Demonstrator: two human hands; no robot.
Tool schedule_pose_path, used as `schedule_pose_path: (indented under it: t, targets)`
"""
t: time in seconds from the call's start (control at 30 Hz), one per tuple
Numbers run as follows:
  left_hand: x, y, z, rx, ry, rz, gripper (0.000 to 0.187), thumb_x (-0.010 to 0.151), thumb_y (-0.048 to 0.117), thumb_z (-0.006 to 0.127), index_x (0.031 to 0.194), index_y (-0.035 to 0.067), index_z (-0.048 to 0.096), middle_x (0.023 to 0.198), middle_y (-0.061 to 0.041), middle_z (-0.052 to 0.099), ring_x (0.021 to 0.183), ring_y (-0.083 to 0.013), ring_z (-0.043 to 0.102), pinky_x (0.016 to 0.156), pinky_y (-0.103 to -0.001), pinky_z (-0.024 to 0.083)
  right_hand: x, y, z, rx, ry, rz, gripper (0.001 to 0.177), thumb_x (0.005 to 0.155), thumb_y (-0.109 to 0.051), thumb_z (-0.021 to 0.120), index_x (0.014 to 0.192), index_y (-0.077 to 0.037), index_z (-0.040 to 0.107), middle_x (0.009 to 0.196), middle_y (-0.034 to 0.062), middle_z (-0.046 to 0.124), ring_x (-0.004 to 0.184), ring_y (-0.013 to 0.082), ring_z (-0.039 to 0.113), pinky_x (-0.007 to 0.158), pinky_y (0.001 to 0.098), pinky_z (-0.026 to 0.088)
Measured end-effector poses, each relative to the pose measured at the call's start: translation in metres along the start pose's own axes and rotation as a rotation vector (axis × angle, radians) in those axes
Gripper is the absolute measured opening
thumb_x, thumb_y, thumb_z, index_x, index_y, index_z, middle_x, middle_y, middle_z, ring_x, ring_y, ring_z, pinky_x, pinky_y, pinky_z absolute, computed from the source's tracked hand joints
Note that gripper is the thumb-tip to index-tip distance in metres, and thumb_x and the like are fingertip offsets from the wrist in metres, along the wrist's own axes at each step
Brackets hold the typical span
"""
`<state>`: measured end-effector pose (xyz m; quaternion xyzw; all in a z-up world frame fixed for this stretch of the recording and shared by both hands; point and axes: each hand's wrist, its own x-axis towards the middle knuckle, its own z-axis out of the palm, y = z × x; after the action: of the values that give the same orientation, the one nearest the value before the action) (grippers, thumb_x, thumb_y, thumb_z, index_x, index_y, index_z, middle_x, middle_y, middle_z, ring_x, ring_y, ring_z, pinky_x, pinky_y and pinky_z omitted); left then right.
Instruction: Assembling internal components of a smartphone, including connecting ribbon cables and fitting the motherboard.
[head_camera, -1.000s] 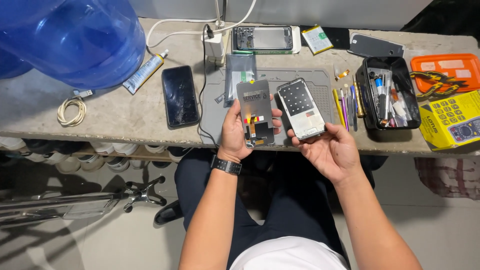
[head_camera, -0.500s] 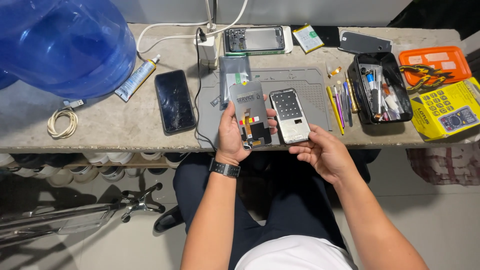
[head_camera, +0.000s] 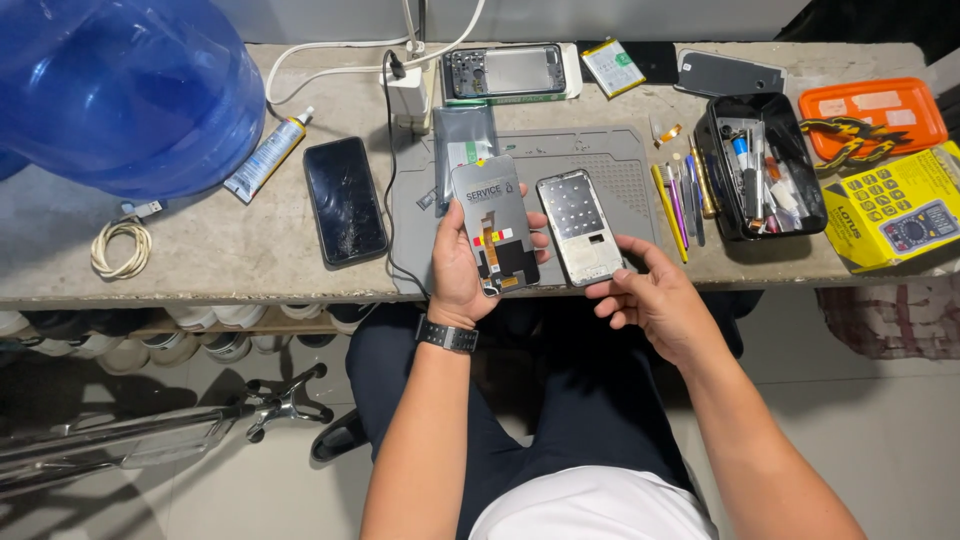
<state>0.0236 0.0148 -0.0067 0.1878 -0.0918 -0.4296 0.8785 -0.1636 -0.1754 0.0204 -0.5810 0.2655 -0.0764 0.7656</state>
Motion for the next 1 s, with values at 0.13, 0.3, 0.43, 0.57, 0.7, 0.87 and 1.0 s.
schedule_pose_path:
  t: [0.13,0.3,0.43,0.57,0.7,0.87,1.0]
  targets:
    - [0.0,0.0,0.001,0.02,0.007,-0.001,0.085,0.107,0.067,0.039,0.157,0.0,0.058,0.123,-0.033,0.078,0.104,-0.0427,0.082,0.093,-0.06,0.068,-0.009,-0.011,0.009,-0.014,0.014,0.013,0.062,0.104,-0.007,0.06,0.162,0.0,0.037,0.099,0.0368,0.079,0.069,0.0314,0.08,0.05,0.0325,0.065]
    - [0.0,0.0,0.002,0.022,0.026,-0.003,0.085,0.107,0.067,0.038,0.158,0.001,0.057,0.123,-0.033,0.078,0.104,-0.0429,0.081,0.093,-0.06,0.068,-0.011,-0.015,0.007,-0.094,0.035,0.001,0.058,0.104,-0.008,0.062,0.157,0.004,0.042,0.091,0.036,0.078,0.061,0.0319,0.077,0.043,0.0333,0.062]
    - [-0.001,0.001,0.005,0.025,0.044,-0.002,0.085,0.107,0.066,0.038,0.158,0.0,0.057,0.123,-0.034,0.077,0.104,-0.0432,0.081,0.093,-0.061,0.068,-0.011,-0.018,0.0,-0.164,0.101,-0.038,0.046,0.105,-0.007,0.061,0.15,0.001,0.054,0.084,0.0324,0.077,0.056,0.032,0.075,0.039,0.0352,0.06]
    - [-0.001,-0.001,0.006,0.048,0.055,0.008,0.087,0.107,0.067,0.036,0.159,0.0,0.056,0.123,-0.033,0.077,0.104,-0.0432,0.081,0.093,-0.06,0.068,-0.006,-0.024,0.003,-0.231,0.193,-0.203,0.03,0.106,-0.005,0.064,0.135,0.002,0.067,0.078,0.0209,0.075,0.054,0.021,0.07,0.043,0.0293,0.059]
    - [-0.001,0.0,0.007,0.056,0.074,0.021,0.086,0.108,0.066,0.035,0.159,-0.001,0.055,0.122,-0.034,0.077,0.104,-0.0437,0.081,0.092,-0.061,0.068,0.012,-0.023,0.005,-0.288,0.245,-0.402,0.016,0.109,-0.004,0.066,0.12,0.0,0.077,0.074,0.0165,0.074,0.053,0.0163,0.066,0.044,0.0248,0.054]
    - [0.0,-0.001,0.006,0.064,0.1,0.014,0.087,0.108,0.066,0.035,0.158,-0.002,0.055,0.123,-0.035,0.077,0.106,-0.0462,0.08,0.094,-0.064,0.066,0.038,-0.021,0.007,-0.429,0.324,-0.617,0.014,0.11,-0.003,0.068,0.116,-0.003,0.081,0.072,0.012,0.073,0.057,0.0136,0.063,0.053,0.0265,0.052]
    - [-0.001,-0.002,0.006,0.075,0.149,-0.001,0.087,0.108,0.067,0.035,0.156,-0.002,0.058,0.125,-0.037,0.075,0.109,-0.0492,0.078,0.096,-0.066,0.063,0.048,-0.013,0.01,-0.45,0.355,-0.666,0.015,0.109,-0.001,0.068,0.115,-0.001,0.082,0.07,0.0129,0.073,0.064,0.0164,0.065,0.062,0.0315,0.055]
